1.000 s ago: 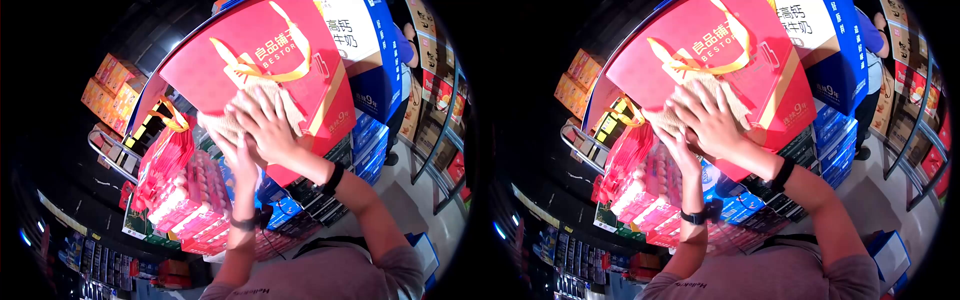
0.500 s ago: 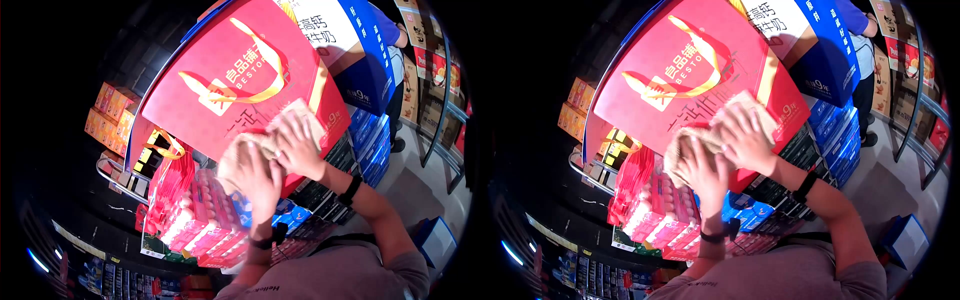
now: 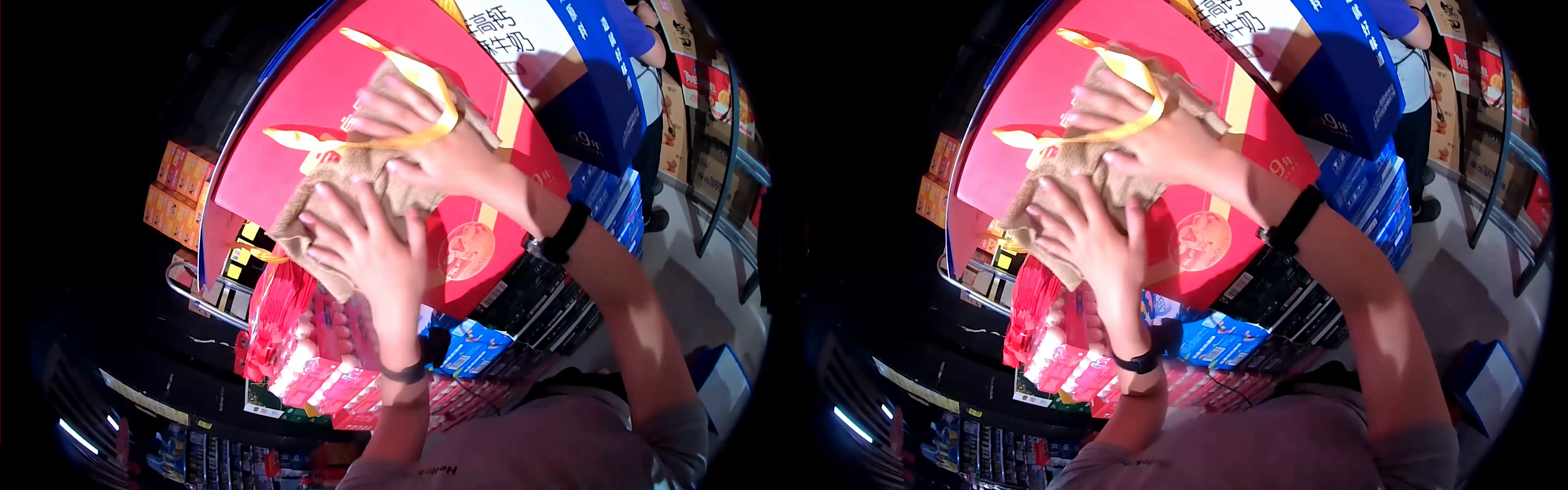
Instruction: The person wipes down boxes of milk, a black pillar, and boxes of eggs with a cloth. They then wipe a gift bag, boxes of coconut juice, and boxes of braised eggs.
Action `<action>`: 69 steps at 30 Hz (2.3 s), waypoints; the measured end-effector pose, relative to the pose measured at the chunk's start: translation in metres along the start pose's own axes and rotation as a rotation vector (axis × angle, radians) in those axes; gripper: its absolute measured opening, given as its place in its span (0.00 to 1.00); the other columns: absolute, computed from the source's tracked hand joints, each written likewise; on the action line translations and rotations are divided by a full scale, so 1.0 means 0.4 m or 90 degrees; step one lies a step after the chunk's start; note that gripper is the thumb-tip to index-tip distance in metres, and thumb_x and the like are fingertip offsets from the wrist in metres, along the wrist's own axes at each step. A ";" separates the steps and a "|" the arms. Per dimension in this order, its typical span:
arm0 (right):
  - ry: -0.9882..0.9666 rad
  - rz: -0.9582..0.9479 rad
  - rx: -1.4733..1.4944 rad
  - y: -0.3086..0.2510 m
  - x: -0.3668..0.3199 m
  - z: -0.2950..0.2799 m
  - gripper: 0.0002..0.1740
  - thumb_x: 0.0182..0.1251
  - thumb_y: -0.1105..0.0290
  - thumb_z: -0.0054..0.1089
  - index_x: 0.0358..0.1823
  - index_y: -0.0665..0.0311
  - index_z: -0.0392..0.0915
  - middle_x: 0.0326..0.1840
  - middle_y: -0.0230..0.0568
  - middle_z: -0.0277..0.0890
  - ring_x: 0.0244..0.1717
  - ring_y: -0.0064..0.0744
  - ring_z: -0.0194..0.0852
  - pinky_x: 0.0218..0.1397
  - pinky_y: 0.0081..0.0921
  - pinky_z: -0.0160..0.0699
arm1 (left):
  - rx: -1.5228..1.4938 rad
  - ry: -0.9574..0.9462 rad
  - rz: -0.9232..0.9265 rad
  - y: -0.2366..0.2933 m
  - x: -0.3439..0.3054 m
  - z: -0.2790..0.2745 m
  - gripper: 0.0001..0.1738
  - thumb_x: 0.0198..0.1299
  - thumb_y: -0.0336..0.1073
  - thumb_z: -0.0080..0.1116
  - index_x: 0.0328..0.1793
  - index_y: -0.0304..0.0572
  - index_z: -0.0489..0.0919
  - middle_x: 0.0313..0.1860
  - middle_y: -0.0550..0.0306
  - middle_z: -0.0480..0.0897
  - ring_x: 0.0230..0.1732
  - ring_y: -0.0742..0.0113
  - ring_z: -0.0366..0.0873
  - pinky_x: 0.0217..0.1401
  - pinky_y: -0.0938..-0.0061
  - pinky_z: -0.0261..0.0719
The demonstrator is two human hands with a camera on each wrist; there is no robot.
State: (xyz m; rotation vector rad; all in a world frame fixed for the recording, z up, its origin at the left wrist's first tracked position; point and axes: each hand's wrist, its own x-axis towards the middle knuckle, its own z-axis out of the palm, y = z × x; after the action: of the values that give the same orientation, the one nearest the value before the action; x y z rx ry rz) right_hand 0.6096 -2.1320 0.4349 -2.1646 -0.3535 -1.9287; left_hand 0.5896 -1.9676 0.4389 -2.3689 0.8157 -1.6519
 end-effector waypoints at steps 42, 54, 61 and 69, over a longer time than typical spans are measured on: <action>-0.055 0.831 0.197 -0.135 -0.915 0.092 0.42 0.64 0.56 0.47 0.73 0.58 0.36 0.73 0.64 0.28 0.73 0.64 0.26 0.71 0.45 0.42 | -0.245 -0.233 0.371 0.328 -0.438 0.265 0.33 0.51 0.43 0.51 0.68 0.56 0.63 0.72 0.58 0.57 0.62 0.57 0.66 0.55 0.54 0.66; -0.016 0.755 0.161 -0.267 -0.954 0.145 0.40 0.61 0.68 0.50 0.71 0.68 0.40 0.74 0.62 0.26 0.72 0.64 0.31 0.73 0.36 0.38 | -0.283 -0.248 0.340 0.251 -0.550 0.262 0.31 0.56 0.43 0.48 0.69 0.56 0.62 0.73 0.58 0.54 0.57 0.52 0.71 0.55 0.49 0.66; 0.068 0.828 0.169 -0.314 -1.046 0.160 0.28 0.63 0.68 0.44 0.64 0.69 0.55 0.70 0.59 0.46 0.72 0.57 0.36 0.73 0.40 0.38 | -0.458 -0.431 0.480 0.283 -0.654 0.387 0.33 0.54 0.32 0.46 0.69 0.39 0.58 0.57 0.34 0.69 0.58 0.38 0.63 0.65 0.48 0.53; -0.047 0.794 -0.009 -0.378 -1.118 0.188 0.30 0.58 0.69 0.49 0.64 0.68 0.56 0.68 0.55 0.50 0.72 0.53 0.40 0.72 0.40 0.43 | -0.426 -0.289 0.560 0.255 -0.759 0.391 0.31 0.54 0.35 0.48 0.65 0.33 0.61 0.58 0.42 0.71 0.55 0.47 0.69 0.61 0.58 0.59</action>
State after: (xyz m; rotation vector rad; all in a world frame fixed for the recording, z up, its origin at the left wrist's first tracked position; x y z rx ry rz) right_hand 0.5826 -1.9794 -0.0173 -1.6984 0.8183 -1.0893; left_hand 0.6190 -1.9298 0.0856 -2.0104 2.0997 -0.5072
